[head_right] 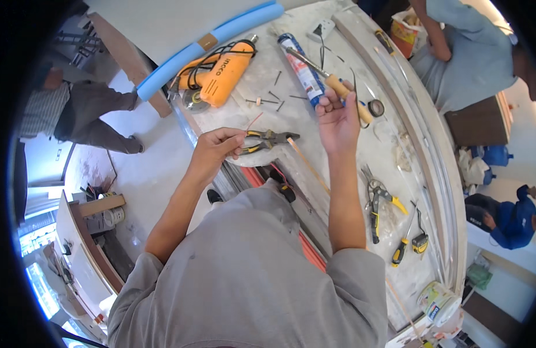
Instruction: The person solders a wire onto a thin copper strip using a soldering iron and flux, then secures the connection with electrical tape.
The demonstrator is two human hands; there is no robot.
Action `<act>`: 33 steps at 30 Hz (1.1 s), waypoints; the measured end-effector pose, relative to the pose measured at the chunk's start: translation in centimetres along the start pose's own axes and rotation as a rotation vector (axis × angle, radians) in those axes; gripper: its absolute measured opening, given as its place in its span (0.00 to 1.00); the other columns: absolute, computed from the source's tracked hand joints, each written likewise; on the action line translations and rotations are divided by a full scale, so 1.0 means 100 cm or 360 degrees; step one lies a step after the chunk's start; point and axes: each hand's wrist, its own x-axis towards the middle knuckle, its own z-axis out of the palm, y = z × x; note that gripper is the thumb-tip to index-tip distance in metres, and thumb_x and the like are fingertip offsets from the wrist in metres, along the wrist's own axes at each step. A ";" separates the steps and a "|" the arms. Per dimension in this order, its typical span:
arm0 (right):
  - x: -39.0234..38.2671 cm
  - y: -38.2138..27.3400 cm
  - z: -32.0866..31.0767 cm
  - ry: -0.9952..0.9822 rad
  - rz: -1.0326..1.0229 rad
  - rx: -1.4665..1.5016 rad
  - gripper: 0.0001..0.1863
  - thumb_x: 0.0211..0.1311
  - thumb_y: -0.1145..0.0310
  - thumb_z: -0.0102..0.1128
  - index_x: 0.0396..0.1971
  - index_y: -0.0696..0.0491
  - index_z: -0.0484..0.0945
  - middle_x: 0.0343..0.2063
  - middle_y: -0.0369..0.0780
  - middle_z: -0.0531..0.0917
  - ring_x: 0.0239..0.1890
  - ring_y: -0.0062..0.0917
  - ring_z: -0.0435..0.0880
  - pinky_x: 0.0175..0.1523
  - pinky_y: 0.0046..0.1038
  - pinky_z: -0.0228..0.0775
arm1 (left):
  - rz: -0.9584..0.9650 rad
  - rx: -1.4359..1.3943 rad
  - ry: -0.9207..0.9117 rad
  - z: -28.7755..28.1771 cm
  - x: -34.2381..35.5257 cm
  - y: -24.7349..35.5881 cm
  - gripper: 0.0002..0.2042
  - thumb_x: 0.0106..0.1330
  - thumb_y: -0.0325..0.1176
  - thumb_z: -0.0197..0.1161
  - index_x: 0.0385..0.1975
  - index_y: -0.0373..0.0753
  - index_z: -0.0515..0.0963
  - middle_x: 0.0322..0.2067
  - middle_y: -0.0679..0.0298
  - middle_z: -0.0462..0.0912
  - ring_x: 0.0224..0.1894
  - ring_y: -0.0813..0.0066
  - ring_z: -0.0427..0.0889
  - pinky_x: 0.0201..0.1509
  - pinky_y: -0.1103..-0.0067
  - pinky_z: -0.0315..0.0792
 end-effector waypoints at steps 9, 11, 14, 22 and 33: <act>-0.004 0.038 0.020 -0.0275 0.0082 -0.0343 0.10 0.69 0.66 0.51 0.45 0.46 0.62 0.41 0.47 0.81 0.47 0.36 0.81 0.50 0.31 0.76 | 0.0085 -0.0047 -0.0214 0.035 0.010 0.025 0.08 0.64 0.29 0.62 0.36 0.30 0.78 0.26 0.63 0.80 0.25 0.81 0.77 0.28 0.84 0.72; -0.008 0.040 0.028 -0.0340 0.0037 -0.0428 0.12 0.66 0.70 0.53 0.44 0.46 0.61 0.41 0.47 0.81 0.47 0.36 0.81 0.50 0.31 0.76 | 0.0105 -0.0024 -0.0197 0.039 0.011 0.028 0.08 0.64 0.30 0.62 0.35 0.30 0.78 0.26 0.64 0.80 0.25 0.81 0.77 0.28 0.84 0.72; -0.015 0.041 0.038 -0.0326 0.0039 -0.0498 0.22 0.55 0.81 0.59 0.43 0.47 0.60 0.37 0.46 0.81 0.45 0.36 0.81 0.49 0.32 0.75 | 0.0121 0.0005 -0.0167 0.045 0.012 0.029 0.09 0.64 0.30 0.62 0.35 0.30 0.78 0.25 0.64 0.80 0.24 0.82 0.77 0.28 0.85 0.72; -0.016 0.043 0.047 -0.0187 -0.0057 -0.0746 0.25 0.48 0.87 0.63 0.40 0.49 0.59 0.27 0.42 0.81 0.31 0.30 0.83 0.41 0.32 0.76 | 0.0097 0.0193 -0.0192 0.040 0.011 0.027 0.10 0.65 0.33 0.62 0.33 0.30 0.78 0.23 0.66 0.78 0.22 0.84 0.74 0.25 0.86 0.68; 0.013 0.004 0.038 -0.0311 -0.0231 -0.0735 0.21 0.57 0.85 0.55 0.46 0.48 0.62 0.39 0.46 0.81 0.44 0.34 0.82 0.52 0.33 0.75 | -0.0177 -0.0333 -0.0159 0.003 -0.005 -0.004 0.09 0.66 0.34 0.60 0.32 0.32 0.77 0.24 0.68 0.76 0.25 0.82 0.72 0.31 0.85 0.69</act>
